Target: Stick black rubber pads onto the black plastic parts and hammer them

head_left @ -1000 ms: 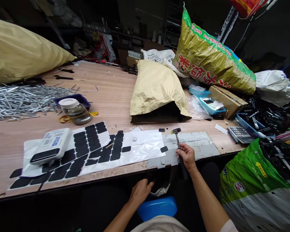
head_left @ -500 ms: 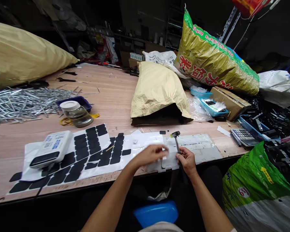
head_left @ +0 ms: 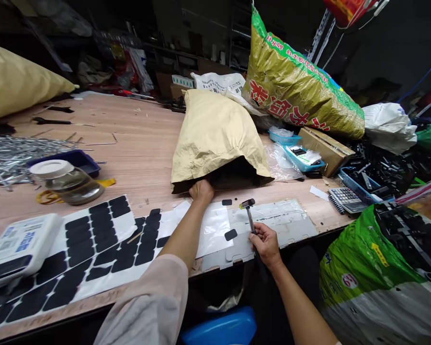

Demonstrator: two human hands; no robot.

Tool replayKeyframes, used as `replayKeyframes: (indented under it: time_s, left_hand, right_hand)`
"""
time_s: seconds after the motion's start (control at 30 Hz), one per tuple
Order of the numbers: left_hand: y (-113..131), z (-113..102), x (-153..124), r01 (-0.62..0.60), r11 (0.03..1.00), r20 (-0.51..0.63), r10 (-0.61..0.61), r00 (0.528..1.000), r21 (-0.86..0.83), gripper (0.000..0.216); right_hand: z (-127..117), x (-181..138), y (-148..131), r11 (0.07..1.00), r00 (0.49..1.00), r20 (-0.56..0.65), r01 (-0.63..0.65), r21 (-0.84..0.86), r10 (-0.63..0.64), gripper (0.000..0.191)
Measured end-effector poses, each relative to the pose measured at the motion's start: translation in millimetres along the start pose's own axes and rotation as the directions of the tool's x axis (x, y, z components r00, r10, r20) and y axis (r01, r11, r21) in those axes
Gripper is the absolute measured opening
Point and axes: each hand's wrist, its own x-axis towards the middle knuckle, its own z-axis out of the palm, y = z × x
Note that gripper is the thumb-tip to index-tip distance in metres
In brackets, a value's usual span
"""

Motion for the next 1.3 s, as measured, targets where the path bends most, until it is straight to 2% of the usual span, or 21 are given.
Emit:
replayKeyframes:
  time_s: [0.13, 0.23, 0.33, 0.43, 0.57, 0.77, 0.97, 1.1, 1.3]
  left_hand:
    - [-0.2, -9.4, -29.6, -0.106, 0.994, -0.044, 0.105, 0.993, -0.018, 0.030]
    - [-11.8, -11.1, -68.0, -0.296, 0.954, -0.068, 0.293, 0.954, -0.039, 0.027]
    - [-24.8, -2.0, -104.6, -0.457, 0.888, 0.079, 0.460, 0.885, -0.046, 0.018]
    - [-31.6, 12.5, -123.7, -0.472, 0.880, 0.156, 0.473, 0.867, -0.045, 0.021]
    - [-34.0, 22.9, -123.2, -0.462, 0.883, 0.125, 0.469, 0.874, -0.085, 0.021]
    - [-33.0, 21.8, -118.7, -0.427, 0.901, 0.140, 0.435, 0.890, -0.080, 0.016]
    - [-29.3, 20.3, -121.7, -0.411, 0.909, 0.157, 0.417, 0.895, -0.068, 0.015]
    - [-28.2, 19.9, -121.5, -0.403, 0.914, 0.159, 0.406, 0.900, -0.051, 0.013]
    - [-26.4, 17.7, -123.4, -0.401, 0.914, 0.170, 0.405, 0.898, -0.055, 0.015]
  right_hand:
    - [-0.1, 0.5, 0.1, 1.000, 1.000, -0.004, 0.001, 0.013, -0.001, 0.028]
    - [-0.1, 0.4, -1.9, 0.999, 1.000, -0.012, 0.003, 0.033, -0.003, 0.028]
    - [-0.9, -0.4, -3.3, 0.999, 1.000, -0.011, 0.012, 0.046, -0.011, 0.027]
    - [-1.8, -1.2, -2.5, 0.998, 1.000, -0.008, 0.020, 0.052, -0.019, 0.026]
    - [-1.2, -1.5, -2.5, 0.999, 1.000, 0.002, 0.016, 0.041, -0.016, 0.028]
    - [-0.6, -6.9, -10.4, 1.000, 0.998, 0.052, -0.018, 0.025, 0.016, 0.023]
    - [-0.3, -18.2, -10.9, 0.994, 0.998, 0.052, 0.045, -0.102, -0.040, 0.029]
    - [1.3, -21.6, -10.4, 0.974, 0.997, 0.051, 0.061, -0.220, -0.050, 0.025]
    - [10.8, -21.9, -20.0, 0.976, 0.994, 0.072, 0.094, -0.198, -0.081, 0.029]
